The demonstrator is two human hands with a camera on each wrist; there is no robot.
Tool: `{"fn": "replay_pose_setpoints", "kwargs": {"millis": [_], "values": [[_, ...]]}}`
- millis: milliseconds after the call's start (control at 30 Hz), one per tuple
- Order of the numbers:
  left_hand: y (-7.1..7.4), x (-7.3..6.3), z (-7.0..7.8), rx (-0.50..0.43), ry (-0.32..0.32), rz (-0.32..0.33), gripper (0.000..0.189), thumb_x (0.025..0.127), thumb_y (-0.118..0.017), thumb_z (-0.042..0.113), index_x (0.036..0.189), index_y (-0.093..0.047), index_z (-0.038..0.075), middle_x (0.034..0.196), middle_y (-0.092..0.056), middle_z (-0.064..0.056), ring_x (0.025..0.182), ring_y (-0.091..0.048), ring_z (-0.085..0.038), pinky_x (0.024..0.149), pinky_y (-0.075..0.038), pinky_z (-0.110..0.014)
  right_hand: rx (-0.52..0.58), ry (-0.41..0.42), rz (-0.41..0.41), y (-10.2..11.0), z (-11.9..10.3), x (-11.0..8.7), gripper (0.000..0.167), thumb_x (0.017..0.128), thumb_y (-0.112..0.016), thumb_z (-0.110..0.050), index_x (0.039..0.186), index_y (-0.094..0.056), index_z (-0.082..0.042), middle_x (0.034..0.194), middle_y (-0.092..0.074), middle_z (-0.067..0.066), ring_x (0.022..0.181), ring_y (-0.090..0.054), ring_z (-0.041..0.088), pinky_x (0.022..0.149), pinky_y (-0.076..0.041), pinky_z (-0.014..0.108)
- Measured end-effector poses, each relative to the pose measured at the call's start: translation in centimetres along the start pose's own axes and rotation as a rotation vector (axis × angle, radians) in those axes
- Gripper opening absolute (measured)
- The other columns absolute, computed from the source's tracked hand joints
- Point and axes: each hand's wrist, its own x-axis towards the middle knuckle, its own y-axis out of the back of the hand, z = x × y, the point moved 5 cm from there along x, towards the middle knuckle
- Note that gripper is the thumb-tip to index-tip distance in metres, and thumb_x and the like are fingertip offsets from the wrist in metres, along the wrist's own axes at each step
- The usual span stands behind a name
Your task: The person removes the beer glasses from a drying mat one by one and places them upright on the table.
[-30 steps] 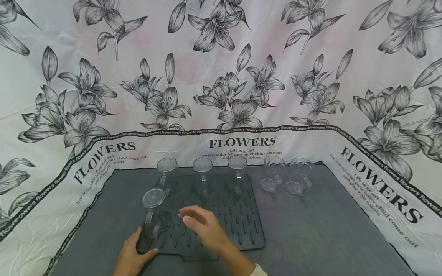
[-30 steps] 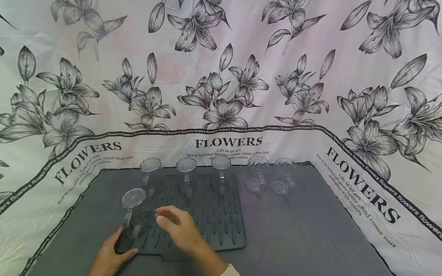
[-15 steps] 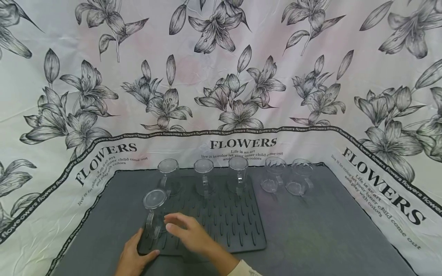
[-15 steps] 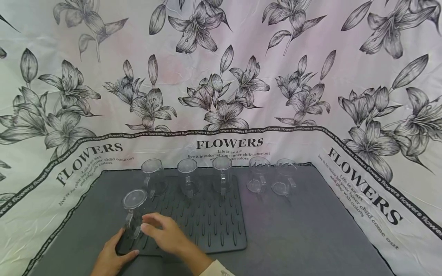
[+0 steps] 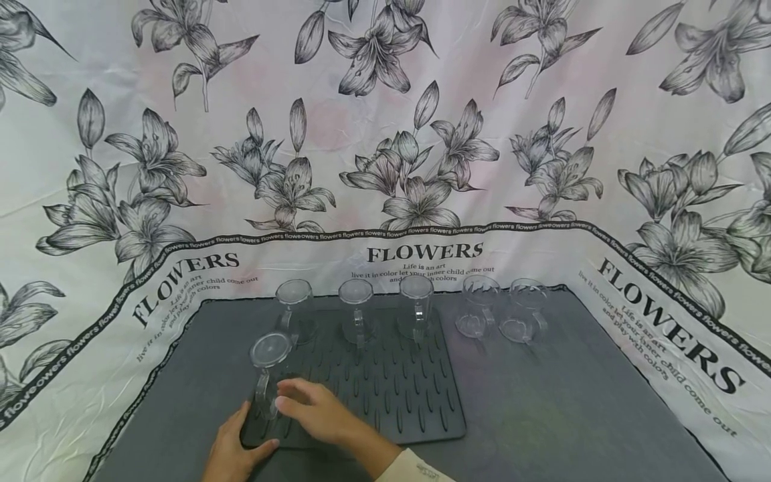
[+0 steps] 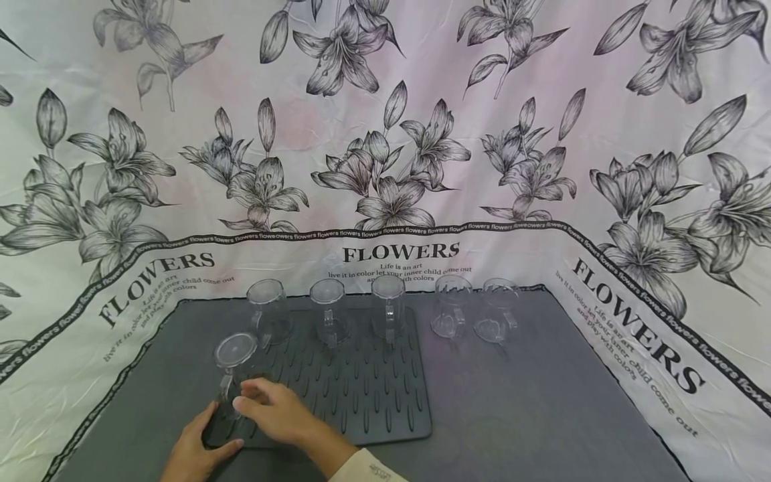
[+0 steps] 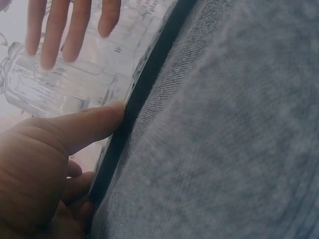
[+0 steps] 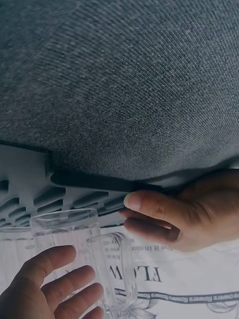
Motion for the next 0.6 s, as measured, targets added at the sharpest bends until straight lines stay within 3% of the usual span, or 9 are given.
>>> {"fn": "replay_pose_setpoints", "kwargs": {"millis": [333, 600], "values": [[0.2, -0.2, 0.3, -0.012, -0.020, 0.008, 0.110, 0.070, -0.086, 0.039, 0.144, -0.025, -0.016, 0.141, -0.028, -0.042, 0.127, -0.027, -0.058, 0.098, -0.029, -0.069, 0.021, -0.057, -0.005, -0.8, 0.9, 0.9, 0.048, 0.100, -0.051, -0.038, 0.137, -0.054, -0.008, 0.128, -0.060, -0.004, 0.113, -0.055, 0.008, 0.093, -0.047, 0.032], [0.2, -0.3, 0.1, -0.028, -0.037, 0.009, 0.107, 0.072, -0.085, 0.035, 0.144, -0.024, -0.016, 0.142, -0.028, -0.041, 0.128, -0.026, -0.058, 0.099, -0.028, -0.068, 0.049, -0.098, 0.011, -1.1, 1.2, 1.6, 0.040, 0.099, -0.054, -0.038, 0.132, -0.060, -0.016, 0.119, -0.063, -0.009, 0.107, -0.057, 0.007, 0.092, -0.048, 0.036]]}}
